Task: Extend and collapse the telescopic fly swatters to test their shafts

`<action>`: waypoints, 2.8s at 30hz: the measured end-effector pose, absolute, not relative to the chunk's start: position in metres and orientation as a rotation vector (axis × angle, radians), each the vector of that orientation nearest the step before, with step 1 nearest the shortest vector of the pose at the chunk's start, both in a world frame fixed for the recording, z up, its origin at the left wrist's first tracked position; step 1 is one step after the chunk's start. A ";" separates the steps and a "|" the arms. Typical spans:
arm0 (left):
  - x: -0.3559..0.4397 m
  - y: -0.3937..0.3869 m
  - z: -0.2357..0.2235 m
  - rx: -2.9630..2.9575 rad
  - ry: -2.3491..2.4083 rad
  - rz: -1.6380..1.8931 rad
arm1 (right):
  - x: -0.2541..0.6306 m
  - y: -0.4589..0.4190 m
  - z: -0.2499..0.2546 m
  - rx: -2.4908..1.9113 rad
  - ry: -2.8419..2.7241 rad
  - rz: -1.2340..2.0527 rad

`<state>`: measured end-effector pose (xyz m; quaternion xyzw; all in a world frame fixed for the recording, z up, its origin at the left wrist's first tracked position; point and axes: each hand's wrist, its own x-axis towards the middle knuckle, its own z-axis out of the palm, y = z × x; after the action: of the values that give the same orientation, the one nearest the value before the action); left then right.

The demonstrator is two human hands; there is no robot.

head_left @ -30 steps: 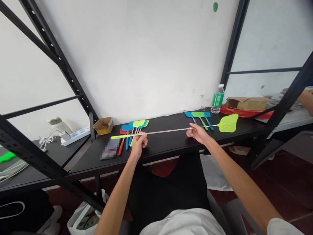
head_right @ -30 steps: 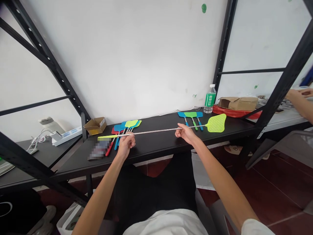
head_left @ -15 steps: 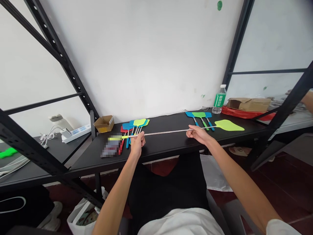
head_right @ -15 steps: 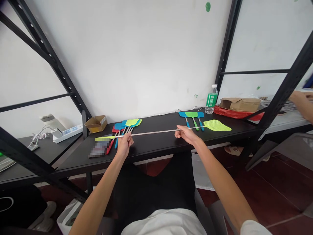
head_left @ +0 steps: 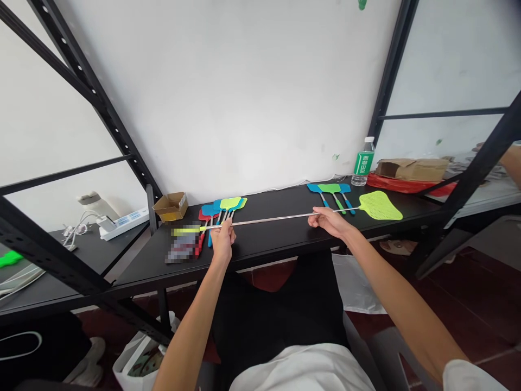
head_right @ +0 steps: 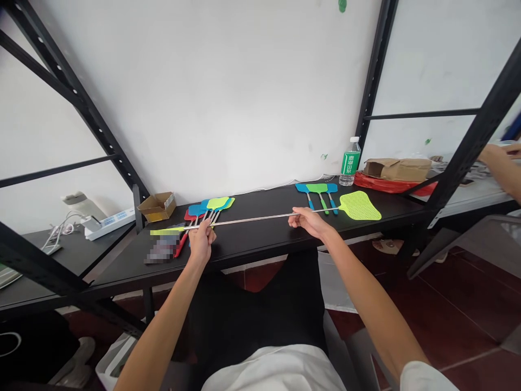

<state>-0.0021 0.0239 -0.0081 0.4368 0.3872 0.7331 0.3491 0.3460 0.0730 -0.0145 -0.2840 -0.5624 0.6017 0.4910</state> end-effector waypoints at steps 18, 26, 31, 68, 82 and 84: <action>0.002 0.017 -0.003 1.411 0.956 1.540 | 0.339 0.068 -0.007 -0.650 -1.202 1.499; 0.003 0.020 -0.006 1.324 0.931 1.599 | 0.342 0.070 -0.010 -0.661 -1.305 1.474; 0.002 0.021 -0.006 1.237 0.900 1.669 | 0.342 0.071 -0.010 -0.642 -1.188 1.494; -0.005 0.021 -0.005 1.021 0.904 1.852 | 0.383 0.066 0.014 -0.778 -1.614 1.260; -0.004 0.020 -0.003 0.989 0.880 1.861 | 0.392 0.072 0.007 -0.757 -1.628 1.284; -0.003 0.020 -0.003 0.995 0.879 1.865 | 0.389 0.072 0.006 -0.755 -1.597 1.296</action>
<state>-0.0029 0.0201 -0.0025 0.3956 0.3496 0.7419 0.4134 0.3890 0.0720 0.0056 -0.3066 -0.6480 0.5260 0.4577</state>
